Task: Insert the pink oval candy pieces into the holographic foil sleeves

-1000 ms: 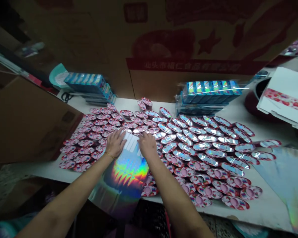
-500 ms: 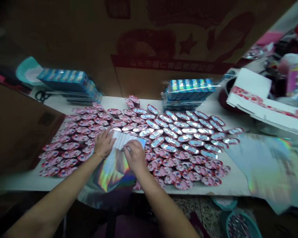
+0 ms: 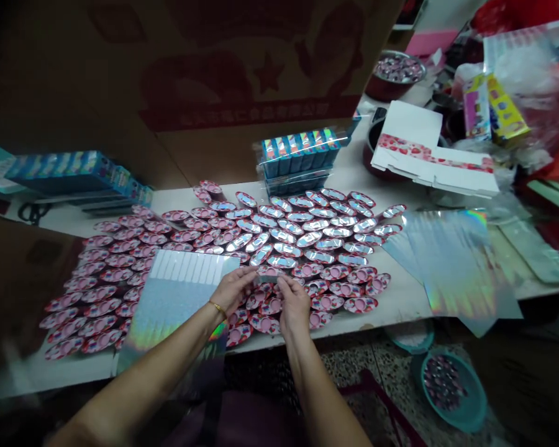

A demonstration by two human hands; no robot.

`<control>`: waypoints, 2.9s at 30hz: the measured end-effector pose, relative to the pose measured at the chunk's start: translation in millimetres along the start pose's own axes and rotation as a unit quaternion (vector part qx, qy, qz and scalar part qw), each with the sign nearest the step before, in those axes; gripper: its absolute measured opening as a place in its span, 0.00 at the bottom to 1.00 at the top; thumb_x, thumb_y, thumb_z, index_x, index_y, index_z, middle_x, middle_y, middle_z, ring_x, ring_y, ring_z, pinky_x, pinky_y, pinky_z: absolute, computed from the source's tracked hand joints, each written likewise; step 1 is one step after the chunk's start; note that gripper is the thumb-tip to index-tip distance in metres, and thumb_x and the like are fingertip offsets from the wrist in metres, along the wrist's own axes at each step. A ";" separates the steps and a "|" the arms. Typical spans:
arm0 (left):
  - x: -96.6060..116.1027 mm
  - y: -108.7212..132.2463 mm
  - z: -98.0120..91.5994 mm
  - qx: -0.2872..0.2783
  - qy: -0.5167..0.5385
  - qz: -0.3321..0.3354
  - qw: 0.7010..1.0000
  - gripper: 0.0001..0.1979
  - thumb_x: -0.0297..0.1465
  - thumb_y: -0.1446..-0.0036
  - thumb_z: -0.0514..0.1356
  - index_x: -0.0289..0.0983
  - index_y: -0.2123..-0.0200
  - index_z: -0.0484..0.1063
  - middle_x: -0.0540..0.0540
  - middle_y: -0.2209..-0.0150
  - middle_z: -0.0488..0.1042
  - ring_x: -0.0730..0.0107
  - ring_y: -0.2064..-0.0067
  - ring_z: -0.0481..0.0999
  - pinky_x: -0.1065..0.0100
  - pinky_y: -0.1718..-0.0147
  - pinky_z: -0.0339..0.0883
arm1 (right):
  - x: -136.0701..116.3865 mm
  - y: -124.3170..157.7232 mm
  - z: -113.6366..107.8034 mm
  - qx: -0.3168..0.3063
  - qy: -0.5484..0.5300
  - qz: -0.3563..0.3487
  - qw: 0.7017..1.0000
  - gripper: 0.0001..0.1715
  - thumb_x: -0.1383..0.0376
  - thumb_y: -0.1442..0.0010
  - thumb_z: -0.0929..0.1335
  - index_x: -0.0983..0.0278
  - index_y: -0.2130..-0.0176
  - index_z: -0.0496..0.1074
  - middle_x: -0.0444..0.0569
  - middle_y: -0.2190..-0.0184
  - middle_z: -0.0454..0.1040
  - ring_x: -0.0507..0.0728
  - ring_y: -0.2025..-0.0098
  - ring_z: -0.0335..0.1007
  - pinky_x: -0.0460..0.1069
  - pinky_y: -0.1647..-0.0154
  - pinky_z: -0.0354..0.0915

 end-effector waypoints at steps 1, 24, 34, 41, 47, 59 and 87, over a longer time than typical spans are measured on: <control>-0.1 -2.0 1.9 0.006 0.008 -0.015 1.000 0.25 0.45 0.61 0.63 0.32 0.63 0.70 0.46 0.72 0.72 0.79 0.76 0.67 0.77 0.80 0.55 | 4.3 -2.3 -2.3 0.018 0.005 -0.010 1.000 0.15 0.62 0.63 0.73 0.65 0.71 0.73 0.42 0.77 0.73 0.49 0.76 0.65 0.44 0.75 0.60; -23.2 -51.7 9.0 0.081 -0.560 0.330 0.756 0.16 0.26 0.48 0.52 0.36 0.54 0.64 0.44 0.62 0.70 0.67 0.56 0.67 0.66 0.52 0.58 | 32.7 -21.0 5.8 0.171 0.546 -0.295 0.765 0.14 0.60 0.43 0.60 0.63 0.64 0.71 0.54 0.62 0.68 0.61 0.57 0.57 0.54 0.57 0.50; 31.9 -27.3 -76.0 0.206 -0.554 0.390 0.706 0.16 0.32 0.46 0.51 0.36 0.54 0.65 0.42 0.57 0.69 0.62 0.53 0.65 0.61 0.53 0.59 | 7.3 -30.7 -12.1 0.020 0.604 -0.404 0.686 0.11 0.63 0.43 0.61 0.63 0.68 0.72 0.49 0.70 0.67 0.56 0.64 0.57 0.50 0.63 0.51; 37.9 -23.4 -148.3 0.159 -0.700 0.313 0.622 0.23 0.39 0.47 0.53 0.42 0.47 0.61 0.43 0.43 0.58 0.56 0.42 0.54 0.55 0.47 0.49 | 28.4 -26.9 80.9 -0.202 0.625 -0.476 0.585 0.16 0.63 0.41 0.61 0.61 0.54 0.67 0.50 0.62 0.68 0.56 0.61 0.59 0.50 0.61 0.54; 26.0 -27.4 -142.6 0.182 -0.688 0.325 0.623 0.21 0.39 0.44 0.49 0.41 0.48 0.62 0.43 0.41 0.56 0.59 0.41 0.52 0.56 0.46 0.46 | 60.7 -28.3 103.3 -0.216 0.680 -0.486 0.504 0.18 0.67 0.41 0.60 0.64 0.51 0.64 0.54 0.56 0.66 0.59 0.57 0.56 0.52 0.59 0.53; 36.3 -31.3 -127.8 0.142 -0.669 0.315 0.658 0.22 0.46 0.53 0.57 0.46 0.55 0.68 0.44 0.46 0.59 0.55 0.45 0.55 0.54 0.49 0.46 | 47.9 -30.5 95.5 -0.183 0.637 -0.416 0.622 0.18 0.61 0.46 0.66 0.61 0.54 0.67 0.50 0.58 0.68 0.59 0.56 0.57 0.52 0.56 0.51; 49.0 -39.6 -95.9 0.095 -0.668 0.280 0.683 0.10 0.38 0.50 0.56 0.39 0.75 0.70 0.47 0.58 0.69 0.62 0.52 0.62 0.56 0.51 0.49 | 49.6 -12.7 62.2 -0.278 0.651 -0.519 0.480 0.22 0.71 0.40 0.55 0.66 0.48 0.61 0.56 0.48 0.62 0.58 0.57 0.58 0.53 0.61 0.59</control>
Point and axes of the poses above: each hand's wrist, its own y-axis away from the middle knuckle, its own z-axis out of the palm, x = y × z, the point moved 1 cm from there along -y, towards the middle knuckle
